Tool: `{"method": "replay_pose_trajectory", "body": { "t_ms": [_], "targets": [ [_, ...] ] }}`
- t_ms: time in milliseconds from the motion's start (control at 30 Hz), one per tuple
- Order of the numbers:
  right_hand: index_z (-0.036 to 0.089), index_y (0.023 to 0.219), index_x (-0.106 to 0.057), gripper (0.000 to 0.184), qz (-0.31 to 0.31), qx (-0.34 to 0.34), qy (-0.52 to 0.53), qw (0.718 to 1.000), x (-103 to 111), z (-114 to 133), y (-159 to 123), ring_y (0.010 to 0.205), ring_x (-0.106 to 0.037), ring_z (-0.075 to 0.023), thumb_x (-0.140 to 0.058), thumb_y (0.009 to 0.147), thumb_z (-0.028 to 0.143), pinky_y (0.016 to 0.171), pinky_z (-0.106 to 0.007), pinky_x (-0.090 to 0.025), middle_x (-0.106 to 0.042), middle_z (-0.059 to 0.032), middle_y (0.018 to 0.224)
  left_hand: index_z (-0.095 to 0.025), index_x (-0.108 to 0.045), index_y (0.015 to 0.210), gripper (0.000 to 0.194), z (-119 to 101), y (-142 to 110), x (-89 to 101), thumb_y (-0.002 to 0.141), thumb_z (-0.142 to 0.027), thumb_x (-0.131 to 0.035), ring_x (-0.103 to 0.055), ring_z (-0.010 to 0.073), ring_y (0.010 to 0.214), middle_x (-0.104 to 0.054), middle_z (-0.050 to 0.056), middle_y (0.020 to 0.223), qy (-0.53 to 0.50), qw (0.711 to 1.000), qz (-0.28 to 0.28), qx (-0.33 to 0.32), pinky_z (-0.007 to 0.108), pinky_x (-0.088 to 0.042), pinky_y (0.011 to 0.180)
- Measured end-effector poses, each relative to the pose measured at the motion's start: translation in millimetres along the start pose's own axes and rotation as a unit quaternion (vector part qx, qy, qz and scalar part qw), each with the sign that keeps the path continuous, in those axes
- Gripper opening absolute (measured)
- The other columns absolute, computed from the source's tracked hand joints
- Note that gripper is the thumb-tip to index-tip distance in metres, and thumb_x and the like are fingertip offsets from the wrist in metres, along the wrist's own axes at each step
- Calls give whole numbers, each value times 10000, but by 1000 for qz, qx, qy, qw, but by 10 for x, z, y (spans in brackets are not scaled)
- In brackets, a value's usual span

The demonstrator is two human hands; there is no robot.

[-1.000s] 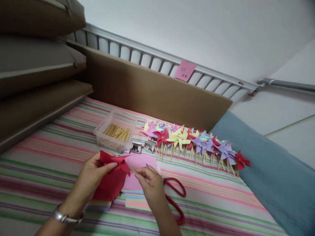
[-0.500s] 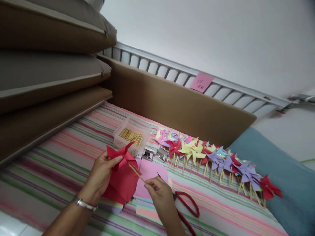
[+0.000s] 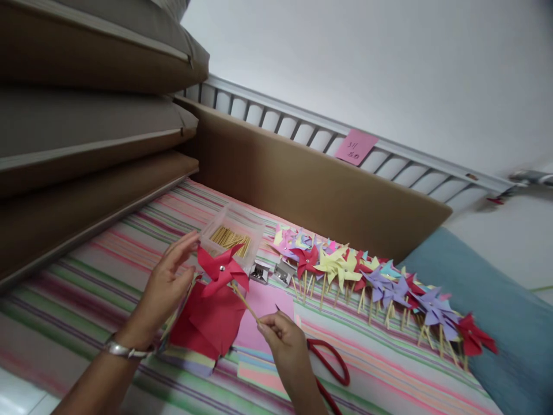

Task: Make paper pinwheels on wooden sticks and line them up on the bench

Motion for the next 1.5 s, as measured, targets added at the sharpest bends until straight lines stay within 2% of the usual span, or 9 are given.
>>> {"method": "replay_pose_trajectory", "body": {
  "t_ms": [67,133,400,667,967,1167,1267,1400,1500],
  "targets": [
    [184,671,-662,150,1,1,2,1000,-6,17,-1,629,-530,-160,-587,780,256,589,-246,-378,-568,-1,661,-263,-596,1220,438,-21,15,39,800,-154,-542,-430,232,1305,-489,48,1416,103,991,21,-81,434,-293,1115],
    [184,663,-662,149,2,4,4,1000,-13,34,-4,631,-530,-160,-590,777,247,591,-244,-380,-571,-3,663,-250,-624,1176,385,-12,23,60,830,-145,-491,-444,220,1293,-517,57,1386,150,981,36,-119,431,-316,1104],
    [181,666,-669,149,12,-5,19,1000,-35,3,-4,617,-509,-155,-597,771,259,582,-245,-372,-561,-4,661,-226,-678,1008,262,75,34,109,835,-119,-512,-606,191,1000,-688,51,1015,205,962,20,-178,346,-480,889],
    [169,662,-656,162,-1,-66,142,988,-88,-85,21,543,-427,-128,-626,730,313,528,-240,-341,-499,23,565,-250,-692,959,172,109,-38,17,841,-180,-589,-617,201,922,-693,41,930,233,945,46,-226,361,-475,847],
    [158,631,-647,186,10,-123,212,969,-96,-174,82,487,-405,-115,-653,656,342,486,-234,-311,-495,26,511,-263,-690,1024,230,22,-281,-367,797,-295,-667,-641,204,939,-702,46,982,158,975,120,-103,319,-506,834],
    [173,625,-648,180,-30,-103,189,976,-31,-184,89,508,-421,-126,-652,657,350,502,-240,-340,-505,26,537,-218,-607,1143,452,170,-132,-142,728,-367,-707,-630,169,761,-649,13,850,0,994,-83,67,293,-522,703],
    [174,639,-655,187,-24,-93,164,982,-46,-164,68,526,-434,-137,-640,675,357,512,-246,-352,-511,20,549,-183,-629,1072,489,262,-61,-128,634,-351,-766,-645,202,828,-668,57,931,-39,989,-42,136,318,-528,710],
    [172,636,-656,187,-6,-73,135,988,-80,-93,47,549,-448,-149,-620,697,346,526,-255,-363,-506,11,561,-177,-688,798,260,229,-44,-148,588,-303,-775,-586,281,1093,-630,116,1160,-19,994,-11,112,384,-498,858],
    [172,640,-657,199,-6,-63,128,990,-90,-30,34,564,-450,-154,-614,704,355,539,-260,-366,-518,2,586,-183,-686,693,159,183,-51,-155,601,-290,-760,-582,282,1103,-630,110,1145,-22,995,-4,100,409,-469,914]
  ]
}}
Point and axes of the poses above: each hand's wrist, its own y-axis towards the middle knuckle, its own x-axis out of the back of the hand, z = x × y, the point moved 3 cm from there along y, towards the middle knuckle
